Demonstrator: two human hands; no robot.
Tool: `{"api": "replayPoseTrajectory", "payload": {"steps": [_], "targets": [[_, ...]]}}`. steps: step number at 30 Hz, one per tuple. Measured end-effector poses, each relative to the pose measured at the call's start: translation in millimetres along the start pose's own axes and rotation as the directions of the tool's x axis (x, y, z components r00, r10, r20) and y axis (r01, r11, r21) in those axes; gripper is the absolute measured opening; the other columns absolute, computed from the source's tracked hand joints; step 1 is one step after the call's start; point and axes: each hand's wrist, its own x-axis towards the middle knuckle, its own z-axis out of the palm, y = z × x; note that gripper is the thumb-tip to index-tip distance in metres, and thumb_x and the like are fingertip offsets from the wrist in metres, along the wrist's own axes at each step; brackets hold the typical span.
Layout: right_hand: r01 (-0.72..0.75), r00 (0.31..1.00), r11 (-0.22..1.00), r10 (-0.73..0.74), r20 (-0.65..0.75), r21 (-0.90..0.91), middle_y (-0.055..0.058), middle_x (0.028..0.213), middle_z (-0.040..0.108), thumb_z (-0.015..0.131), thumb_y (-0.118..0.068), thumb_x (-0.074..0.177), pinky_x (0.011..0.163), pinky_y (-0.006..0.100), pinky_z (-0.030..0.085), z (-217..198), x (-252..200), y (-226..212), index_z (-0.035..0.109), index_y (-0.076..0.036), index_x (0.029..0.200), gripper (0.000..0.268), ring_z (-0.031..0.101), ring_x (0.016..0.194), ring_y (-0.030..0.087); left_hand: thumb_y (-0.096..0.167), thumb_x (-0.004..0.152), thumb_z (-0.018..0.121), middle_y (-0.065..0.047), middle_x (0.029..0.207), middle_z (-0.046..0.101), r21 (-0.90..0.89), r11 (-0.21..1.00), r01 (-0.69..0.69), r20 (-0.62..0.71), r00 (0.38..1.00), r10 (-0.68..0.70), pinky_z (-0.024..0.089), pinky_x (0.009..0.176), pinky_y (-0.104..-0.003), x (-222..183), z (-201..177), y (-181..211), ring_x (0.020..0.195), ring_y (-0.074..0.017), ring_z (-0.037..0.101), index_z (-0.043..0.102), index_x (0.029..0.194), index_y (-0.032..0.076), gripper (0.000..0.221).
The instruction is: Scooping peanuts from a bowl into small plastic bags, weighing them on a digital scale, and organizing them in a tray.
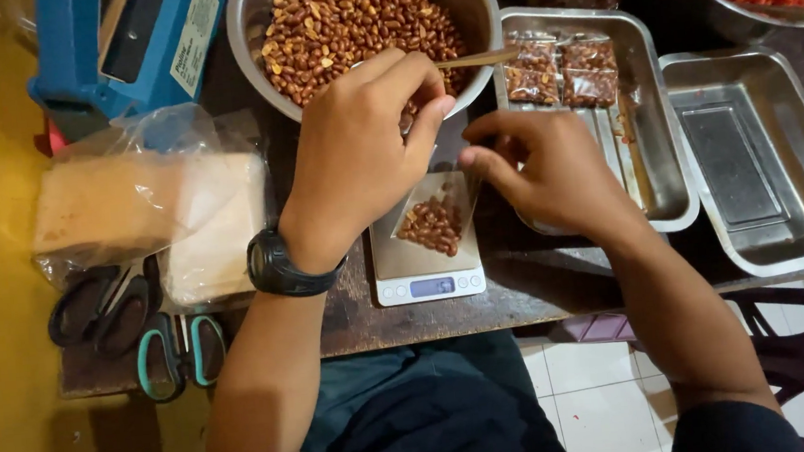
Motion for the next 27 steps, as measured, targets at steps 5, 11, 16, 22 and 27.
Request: {"api": "replayPoseTrajectory", "payload": {"steps": [5,11,16,22,27], "targets": [[0.093,0.99,0.996,-0.092,-0.105,0.007,0.004,0.083,0.075,0.07,-0.03,0.101,0.06,0.031,0.042,1,-4,16,0.076,-0.009,0.107,0.023,0.063,0.064,0.015,0.008,0.095,0.073,-0.006,0.086,0.065,0.052,0.998,-0.034,-0.021,0.999,0.035,0.047,0.059,-0.04,0,3,2,0.074,-0.0268,0.064,0.061,0.09,0.008,0.013],[0.149,0.977,0.989,-0.146,-0.158,0.007,0.006,0.095,0.078,0.072,-0.024,0.101,0.063,0.032,0.047,1,-5,17,0.077,-0.006,0.107,0.02,0.066,0.069,0.018,0.008,0.096,0.074,-0.006,0.086,0.064,0.106,0.989,-0.101,-0.042,0.993,0.106,0.047,0.064,-0.04,0,5,2,0.077,-0.0271,0.062,0.062,0.09,0.007,0.013],[0.184,0.967,0.983,-0.183,-0.178,-0.012,0.008,0.093,0.076,0.073,-0.022,0.101,0.061,0.033,0.044,1,-6,19,0.076,-0.004,0.107,0.019,0.06,0.065,0.018,0.006,0.095,0.074,-0.007,0.087,0.064,0.117,0.987,-0.111,-0.052,0.992,0.118,0.046,0.065,-0.041,0,6,2,0.079,-0.0286,0.061,0.061,0.091,0.007,0.013],[0.187,0.962,0.982,-0.184,-0.201,-0.007,0.007,0.095,0.077,0.071,-0.021,0.103,0.059,0.031,0.044,0,-5,17,0.077,-0.004,0.103,0.018,0.063,0.067,0.016,0.006,0.094,0.077,-0.007,0.087,0.065,0.141,0.983,-0.119,-0.058,0.99,0.128,0.047,0.065,-0.04,-1,8,1,0.078,-0.0269,0.061,0.062,0.091,0.007,0.015],[0.218,0.954,0.976,-0.214,-0.208,0.001,0.011,0.098,0.077,0.073,-0.019,0.102,0.062,0.032,0.048,0,-5,18,0.077,-0.002,0.104,0.018,0.068,0.076,0.02,0.007,0.094,0.077,-0.006,0.088,0.065,0.162,0.978,-0.129,-0.057,0.989,0.14,0.047,0.066,-0.039,-1,8,0,0.08,-0.0269,0.06,0.063,0.092,0.007,0.014]]}}
